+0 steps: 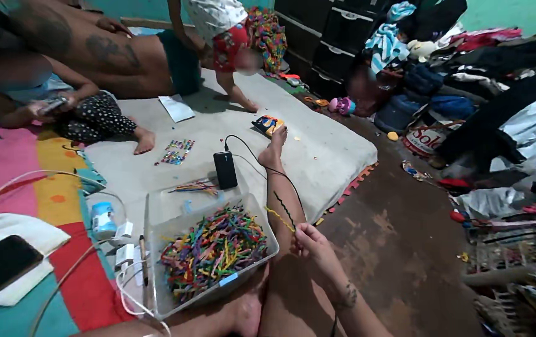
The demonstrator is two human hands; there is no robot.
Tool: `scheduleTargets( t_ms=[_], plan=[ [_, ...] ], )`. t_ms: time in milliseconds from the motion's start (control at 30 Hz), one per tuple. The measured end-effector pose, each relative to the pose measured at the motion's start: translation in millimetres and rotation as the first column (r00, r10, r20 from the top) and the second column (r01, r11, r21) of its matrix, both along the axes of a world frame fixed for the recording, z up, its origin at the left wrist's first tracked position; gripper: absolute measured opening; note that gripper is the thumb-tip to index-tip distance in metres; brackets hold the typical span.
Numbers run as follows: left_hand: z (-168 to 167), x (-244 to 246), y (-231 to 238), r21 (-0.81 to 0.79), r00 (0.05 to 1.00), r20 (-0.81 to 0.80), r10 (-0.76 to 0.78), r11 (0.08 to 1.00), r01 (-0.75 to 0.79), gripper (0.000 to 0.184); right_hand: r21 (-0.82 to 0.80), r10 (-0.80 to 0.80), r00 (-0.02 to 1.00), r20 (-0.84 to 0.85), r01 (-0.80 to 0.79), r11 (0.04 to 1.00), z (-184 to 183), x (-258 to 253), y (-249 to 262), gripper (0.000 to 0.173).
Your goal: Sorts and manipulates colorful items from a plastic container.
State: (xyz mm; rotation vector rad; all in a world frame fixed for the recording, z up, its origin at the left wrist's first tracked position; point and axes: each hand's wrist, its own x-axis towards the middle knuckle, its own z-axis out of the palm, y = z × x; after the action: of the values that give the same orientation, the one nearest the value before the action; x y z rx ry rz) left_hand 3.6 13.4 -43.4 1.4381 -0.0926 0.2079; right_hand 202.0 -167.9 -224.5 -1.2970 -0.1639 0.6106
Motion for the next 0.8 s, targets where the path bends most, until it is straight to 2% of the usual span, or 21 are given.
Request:
scheduleTargets(
  t_ms=[33, 67, 100, 167, 200, 333, 400, 533, 633, 700, 800],
  plan=[
    [-23, 15, -10, -0.055, 0.955, 0.162, 0.248, 0.969, -0.242, 0.013, 0.073, 0.015, 0.999, -0.029, -0.013, 0.997, 6, -6, 4, 0.012],
    [-50, 29, -17, -0.106, 0.883, 0.217, 0.416, 0.909, -0.403, 0.012, 0.138, 0.046, 0.998, -0.032, -0.041, 0.990, 11, -12, 8, 0.011],
    [-75, 41, -23, -0.088, 0.851, 0.168, 0.498, 0.867, -0.490, 0.022, 0.186, 0.087, 0.996, -0.007, -0.085, 0.979, 16, -18, 13, 0.011],
    [-113, 53, -31, 0.003, 0.878, -0.001, 0.479, 0.878, -0.479, 0.043, 0.228, 0.169, 0.983, 0.074, -0.182, 0.957, 22, -31, 23, 0.009],
    [-123, 53, -35, -0.005, 0.883, -0.079, 0.463, 0.885, -0.465, 0.044, 0.222, 0.213, 0.969, 0.124, -0.236, 0.946, 23, -36, 27, 0.009],
    [-143, 44, -43, -0.129, 0.812, -0.216, 0.541, 0.809, -0.573, 0.020, 0.098, 0.353, 0.872, 0.339, -0.406, 0.909, 13, -48, 34, 0.005],
    [-148, 36, -39, -0.145, 0.805, -0.228, 0.548, 0.798, -0.585, 0.023, 0.040, 0.405, 0.831, 0.382, -0.452, 0.891, 7, -51, 32, 0.007],
    [-158, 22, -35, -0.161, 0.794, -0.240, 0.559, 0.783, -0.600, 0.029, -0.026, 0.445, 0.815, 0.372, -0.470, 0.882, -1, -62, 29, 0.009],
    [-166, 16, -35, -0.194, 0.797, -0.234, 0.557, 0.777, -0.599, 0.029, -0.101, 0.492, 0.778, 0.391, -0.495, 0.863, -5, -63, 28, 0.020],
    [-168, 14, -36, -0.213, 0.792, -0.233, 0.565, 0.765, -0.608, 0.030, -0.160, 0.498, 0.739, 0.454, -0.483, 0.861, -5, -63, 30, 0.022],
    [-168, 14, -34, -0.271, 0.772, -0.266, 0.578, 0.723, -0.635, 0.033, -0.216, 0.466, 0.628, 0.623, -0.434, 0.875, -7, -65, 33, 0.020]
  ],
)
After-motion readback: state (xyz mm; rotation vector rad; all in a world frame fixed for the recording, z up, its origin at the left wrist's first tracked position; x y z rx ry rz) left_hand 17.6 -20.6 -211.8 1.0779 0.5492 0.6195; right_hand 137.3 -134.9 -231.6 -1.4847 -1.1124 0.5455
